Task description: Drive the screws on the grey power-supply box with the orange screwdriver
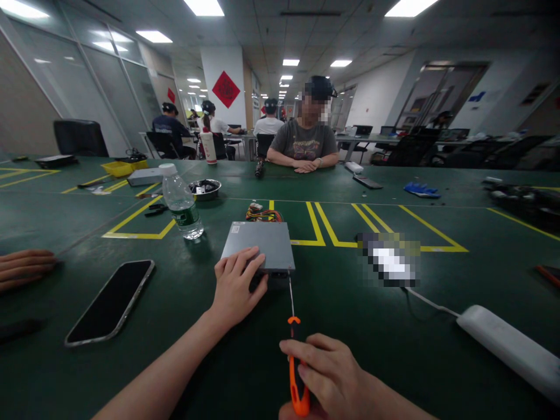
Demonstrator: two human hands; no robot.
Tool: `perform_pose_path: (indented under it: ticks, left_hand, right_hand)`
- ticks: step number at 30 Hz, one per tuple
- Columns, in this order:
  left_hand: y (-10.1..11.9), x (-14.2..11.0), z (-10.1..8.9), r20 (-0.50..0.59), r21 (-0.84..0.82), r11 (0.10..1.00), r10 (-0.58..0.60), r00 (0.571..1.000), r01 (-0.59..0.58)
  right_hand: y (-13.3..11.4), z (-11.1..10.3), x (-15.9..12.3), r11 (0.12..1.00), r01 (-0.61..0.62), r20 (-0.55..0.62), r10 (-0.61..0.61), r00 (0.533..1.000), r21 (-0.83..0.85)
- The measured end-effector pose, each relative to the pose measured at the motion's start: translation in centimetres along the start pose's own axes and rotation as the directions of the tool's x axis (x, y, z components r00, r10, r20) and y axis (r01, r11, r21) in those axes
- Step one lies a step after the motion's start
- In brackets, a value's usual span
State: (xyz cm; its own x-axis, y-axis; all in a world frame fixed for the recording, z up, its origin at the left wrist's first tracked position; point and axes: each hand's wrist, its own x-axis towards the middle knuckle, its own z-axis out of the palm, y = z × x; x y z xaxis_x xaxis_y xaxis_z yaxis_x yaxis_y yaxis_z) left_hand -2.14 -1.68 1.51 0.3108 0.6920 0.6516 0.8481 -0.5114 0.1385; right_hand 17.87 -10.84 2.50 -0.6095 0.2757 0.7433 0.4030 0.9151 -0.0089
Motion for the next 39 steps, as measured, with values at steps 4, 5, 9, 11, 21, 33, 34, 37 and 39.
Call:
perform_pose_path:
  ticks: [4,5,9,11,21,33,34,37,39]
  left_hand:
    - [0.0,0.0,-0.1,0.002,0.001,1.000,-0.001,1.000,0.001]
    - [0.0,0.0,-0.1,0.002,0.002,1.000,-0.001,1.000,0.001]
    - [0.0,0.0,-0.1,0.003,0.003,1.000,-0.003,1.000,0.003]
    - [0.0,-0.1,-0.1,0.003,0.005,1.000,0.001,1.000,-0.001]
    - [-0.1,-0.1,0.0,0.008,-0.003,1.000,-0.002,1.000,0.002]
    - [0.1,0.0,-0.2,-0.008,-0.001,1.000,0.005,1.000,-0.005]
    - [0.1,0.0,-0.1,-0.009,-0.001,1.000,0.004,1.000,-0.004]
    - [0.0,0.0,-0.1,-0.003,0.001,1.000,0.003,1.000,-0.003]
    - [0.0,0.0,-0.1,0.005,0.002,1.000,0.005,1.000,-0.005]
  right_hand:
    - [0.1,0.0,-0.1,0.996,-0.068,0.030,0.066,0.997,0.063]
    - [0.1,-0.2,-0.1,0.997,-0.053,0.065,0.049,0.997,0.057]
    - [0.1,-0.7,0.2,0.999,0.047,0.142,-0.045,0.989,-0.009]
    - [0.0,-0.6,0.1,0.998,0.054,0.127,-0.051,0.991,-0.025]
    - [0.1,-0.4,-0.4,1.000,0.010,0.154,-0.010,0.988,-0.004]
    - [-0.2,0.0,-0.3,1.000,-0.005,0.142,0.005,0.990,-0.006]
    - [-0.2,-0.3,0.0,1.000,-0.005,0.167,0.005,0.986,-0.003]
    - [-0.3,-0.7,0.4,0.999,0.028,0.188,-0.024,0.982,-0.017]
    - [-0.4,-0.6,0.2,0.998,0.043,0.157,-0.037,0.987,-0.038]
